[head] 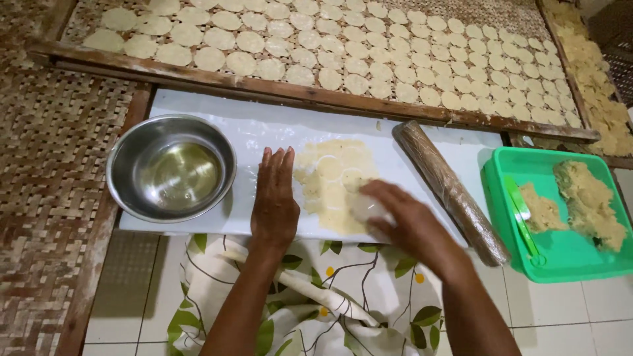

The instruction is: Flattening dough with a rolling pin and cutting out circular shapes to place on a drying rack.

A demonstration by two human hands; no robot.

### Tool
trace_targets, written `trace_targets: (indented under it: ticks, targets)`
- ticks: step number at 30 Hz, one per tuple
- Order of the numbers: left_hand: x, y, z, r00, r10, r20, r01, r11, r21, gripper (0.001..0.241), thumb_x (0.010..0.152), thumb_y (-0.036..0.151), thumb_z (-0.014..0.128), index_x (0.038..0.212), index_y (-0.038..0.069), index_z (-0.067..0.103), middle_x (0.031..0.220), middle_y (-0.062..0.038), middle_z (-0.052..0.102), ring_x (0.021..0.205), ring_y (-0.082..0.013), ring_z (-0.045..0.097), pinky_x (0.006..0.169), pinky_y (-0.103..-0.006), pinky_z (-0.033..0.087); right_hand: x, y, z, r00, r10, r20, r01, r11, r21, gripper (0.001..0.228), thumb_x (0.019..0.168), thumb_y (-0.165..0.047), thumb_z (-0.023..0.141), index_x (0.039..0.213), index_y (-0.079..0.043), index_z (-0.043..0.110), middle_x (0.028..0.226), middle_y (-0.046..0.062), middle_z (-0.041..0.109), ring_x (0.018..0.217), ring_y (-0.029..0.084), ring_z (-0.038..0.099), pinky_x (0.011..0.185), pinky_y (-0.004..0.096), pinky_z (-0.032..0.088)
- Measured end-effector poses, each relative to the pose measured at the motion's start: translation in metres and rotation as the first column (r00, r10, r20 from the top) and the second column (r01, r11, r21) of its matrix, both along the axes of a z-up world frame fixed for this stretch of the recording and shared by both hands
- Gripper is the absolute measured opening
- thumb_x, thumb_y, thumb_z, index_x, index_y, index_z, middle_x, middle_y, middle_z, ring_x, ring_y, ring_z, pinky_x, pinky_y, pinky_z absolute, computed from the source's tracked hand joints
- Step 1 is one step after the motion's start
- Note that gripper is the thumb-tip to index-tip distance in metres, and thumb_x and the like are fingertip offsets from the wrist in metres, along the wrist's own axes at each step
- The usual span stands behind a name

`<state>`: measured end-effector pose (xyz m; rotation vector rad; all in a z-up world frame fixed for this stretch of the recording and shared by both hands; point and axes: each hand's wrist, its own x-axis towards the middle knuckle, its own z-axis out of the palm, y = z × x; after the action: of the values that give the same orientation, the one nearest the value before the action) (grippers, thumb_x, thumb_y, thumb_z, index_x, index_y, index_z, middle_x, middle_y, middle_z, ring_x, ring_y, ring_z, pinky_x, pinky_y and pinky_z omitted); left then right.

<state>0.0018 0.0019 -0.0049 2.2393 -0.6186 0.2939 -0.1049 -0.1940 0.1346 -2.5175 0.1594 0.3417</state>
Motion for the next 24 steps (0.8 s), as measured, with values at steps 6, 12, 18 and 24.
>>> trace_targets:
  ticks: [6, 12, 18, 24]
  targets:
    - [0.001, -0.002, 0.002, 1.000, 0.012, -0.020, -0.012, 1.000, -0.007, 0.084, 0.075, -0.020, 0.044, 0.154, 0.006, 0.037, 0.155, -0.018, 0.043, 0.153, -0.0369, 0.029, 0.128, -0.0485, 0.023, -0.012, -0.061, -0.013, 0.982, -0.012, 0.186, 0.073, 0.944, -0.322, 0.054, 0.085, -0.016, 0.074, 0.136, -0.019, 0.058, 0.144, 0.005, 0.060, 0.124, 0.034, 0.063, 0.099, 0.043, 0.054]
    - [-0.002, -0.001, 0.002, 1.000, 0.028, -0.001, -0.028, 1.000, -0.014, 0.084, 0.077, -0.020, 0.044, 0.156, 0.007, 0.036, 0.158, -0.017, 0.041, 0.154, -0.0357, 0.028, 0.129, -0.0479, 0.023, -0.025, -0.094, -0.044, 0.988, -0.090, 0.122, 0.130, 0.917, -0.377, 0.060, 0.085, -0.008, 0.071, 0.141, -0.020, 0.055, 0.151, 0.014, 0.051, 0.136, 0.036, 0.051, 0.108, 0.043, 0.045]
    - [-0.004, 0.004, 0.017, 1.000, 0.012, -0.019, -0.013, 0.999, -0.044, 0.087, 0.074, -0.021, 0.042, 0.156, 0.006, 0.035, 0.158, -0.018, 0.039, 0.154, -0.0362, 0.027, 0.128, -0.0489, 0.023, -0.004, -0.082, -0.030, 0.985, -0.171, -0.033, 0.150, 0.928, -0.340, 0.082, 0.081, 0.013, 0.052, 0.152, -0.027, 0.044, 0.162, 0.010, 0.033, 0.150, 0.030, 0.029, 0.120, 0.043, 0.028]
    - [-0.004, 0.004, 0.016, 0.998, 0.026, -0.048, -0.028, 0.998, -0.058, 0.087, 0.075, -0.023, 0.041, 0.156, 0.007, 0.036, 0.159, -0.015, 0.039, 0.155, -0.0351, 0.027, 0.128, -0.0475, 0.024, 0.057, -0.041, -0.023, 0.962, 0.191, 0.194, -0.087, 0.892, -0.443, 0.074, 0.077, 0.014, 0.052, 0.139, -0.024, 0.059, 0.161, 0.008, 0.040, 0.150, 0.032, 0.032, 0.121, 0.047, 0.031]
